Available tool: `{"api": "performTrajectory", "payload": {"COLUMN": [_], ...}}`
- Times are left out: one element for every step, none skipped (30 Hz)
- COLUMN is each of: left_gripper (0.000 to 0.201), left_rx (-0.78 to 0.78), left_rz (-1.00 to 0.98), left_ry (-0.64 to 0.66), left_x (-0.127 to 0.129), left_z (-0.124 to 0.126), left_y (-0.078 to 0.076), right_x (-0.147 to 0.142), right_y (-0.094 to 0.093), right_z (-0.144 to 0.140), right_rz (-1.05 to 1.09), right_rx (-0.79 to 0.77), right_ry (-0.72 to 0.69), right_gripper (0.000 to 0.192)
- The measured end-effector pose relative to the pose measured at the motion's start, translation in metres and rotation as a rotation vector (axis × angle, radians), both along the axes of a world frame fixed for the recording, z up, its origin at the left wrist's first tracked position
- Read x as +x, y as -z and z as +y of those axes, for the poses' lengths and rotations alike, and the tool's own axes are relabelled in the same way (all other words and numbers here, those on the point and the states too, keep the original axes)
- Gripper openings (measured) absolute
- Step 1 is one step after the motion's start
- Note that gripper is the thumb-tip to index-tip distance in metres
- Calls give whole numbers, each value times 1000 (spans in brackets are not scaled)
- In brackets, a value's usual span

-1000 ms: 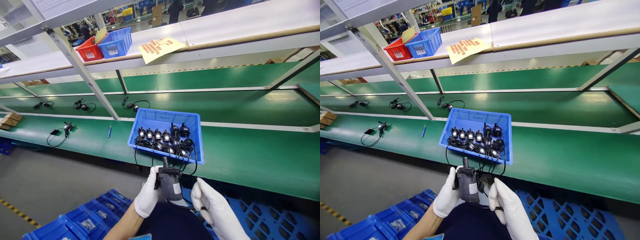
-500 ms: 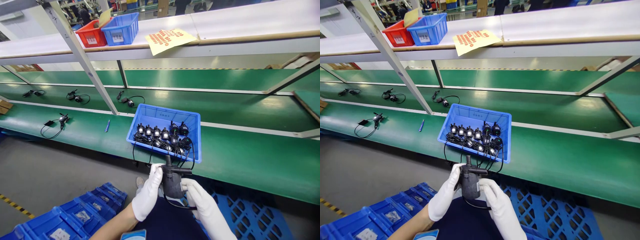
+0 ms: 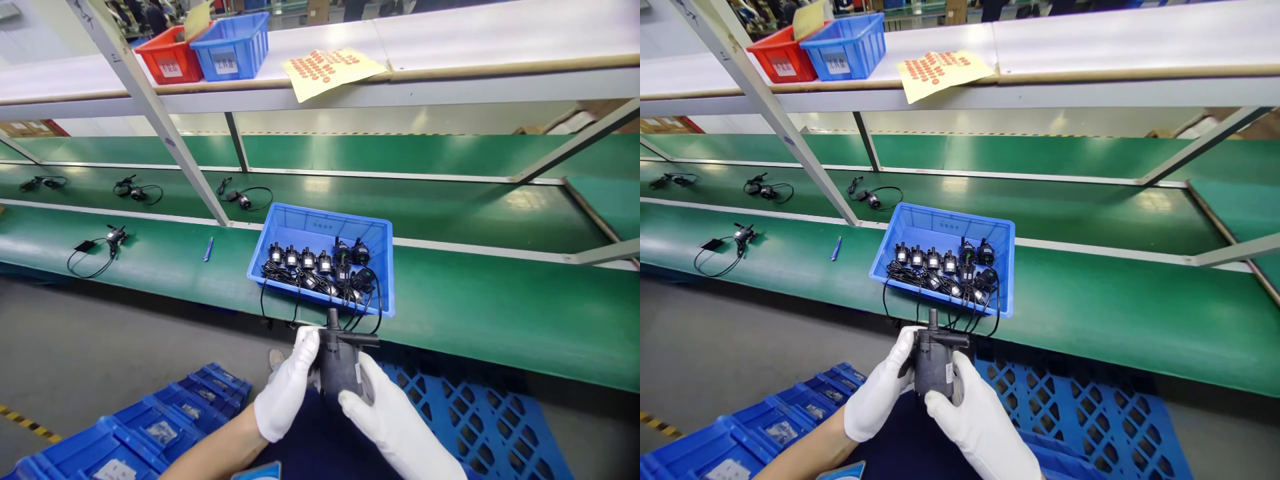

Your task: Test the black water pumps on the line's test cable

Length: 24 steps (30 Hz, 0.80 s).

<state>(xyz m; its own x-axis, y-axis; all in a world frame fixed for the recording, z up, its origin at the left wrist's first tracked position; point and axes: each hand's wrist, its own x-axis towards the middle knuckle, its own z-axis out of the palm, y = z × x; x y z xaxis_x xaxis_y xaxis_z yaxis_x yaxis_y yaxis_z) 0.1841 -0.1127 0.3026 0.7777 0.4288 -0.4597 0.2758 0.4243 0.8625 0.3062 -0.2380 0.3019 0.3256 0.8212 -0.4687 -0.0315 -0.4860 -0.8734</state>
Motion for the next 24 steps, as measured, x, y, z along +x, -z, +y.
{"api": "performTrajectory", "payload": {"left_gripper": [52, 51, 49, 48, 47, 46, 46, 45, 44, 43, 42, 42, 42, 42, 42, 43, 45, 47, 48, 50, 53, 59, 66, 73], "left_rx": [-40, -78, -113, -144, -170, -187, -193, -185, -163, -137, -118, -106, -91, -73, -57, -44, -30, -2, 53, 135, 222, 281, 274, 195], "left_rz": [2, 0, -10, -33, -57, -77, -90, -95, -96, -95, -94, -95, -97, -98, -101, -106, -111, -105, -94, -82, -74, -82, -114, -159], "left_ry": [-29, -59, -86, -108, -125, -140, -154, -167, -182, -192, -196, -195, -185, -166, -139, -104, -65, -23, 12, 34, 55, 65, 76, 84], "left_x": [0, 0, -1, -3, -5, -7, -9, -12, -14, -16, -17, -17, -16, -15, -13, -12, -10, -9, -9, -9, -10, -10, -9, -7], "left_z": [-1, -2, -4, -6, -8, -10, -12, -13, -14, -15, -15, -14, -14, -13, -13, -13, -13, -14, -15, -16, -16, -14, -11, -6], "left_y": [-1, -2, -1, 0, 2, 6, 11, 17, 22, 27, 30, 31, 30, 27, 21, 14, 6, -3, -11, -18, -22, -23, -20, -13], "right_x": [-2, -4, -6, -8, -9, -10, -10, -10, -11, -11, -11, -12, -12, -12, -12, -11, -10, -9, -7, -6, -5, -4, -5, -6], "right_y": [-1, 0, 1, 2, 3, 4, 4, 4, 4, 3, 2, 2, 2, 1, 1, 0, 0, -1, -2, -3, -2, -1, 2, 6], "right_z": [-1, -3, -5, -7, -10, -12, -14, -15, -17, -18, -20, -21, -22, -22, -23, -22, -21, -20, -18, -16, -14, -13, -13, -14], "right_rz": [3, 3, 1, -1, 0, 1, 4, 8, 14, 20, 23, 23, 18, 11, 3, -7, -17, -26, -35, -33, -1, 77, 186, 303], "right_rx": [-12, -34, -56, -72, -75, -64, -47, -29, -19, -19, -26, -40, -60, -80, -98, -108, -110, -100, -78, -44, -4, 41, 81, 110], "right_ry": [18, 38, 61, 87, 112, 137, 158, 172, 177, 177, 173, 164, 152, 139, 125, 116, 109, 104, 107, 113, 115, 130, 156, 189], "right_gripper": [61, 63, 64, 65, 64, 63, 62, 59, 57, 55, 55, 57, 59, 61, 63, 64, 63, 60, 55, 47, 41, 38, 40, 50]}}
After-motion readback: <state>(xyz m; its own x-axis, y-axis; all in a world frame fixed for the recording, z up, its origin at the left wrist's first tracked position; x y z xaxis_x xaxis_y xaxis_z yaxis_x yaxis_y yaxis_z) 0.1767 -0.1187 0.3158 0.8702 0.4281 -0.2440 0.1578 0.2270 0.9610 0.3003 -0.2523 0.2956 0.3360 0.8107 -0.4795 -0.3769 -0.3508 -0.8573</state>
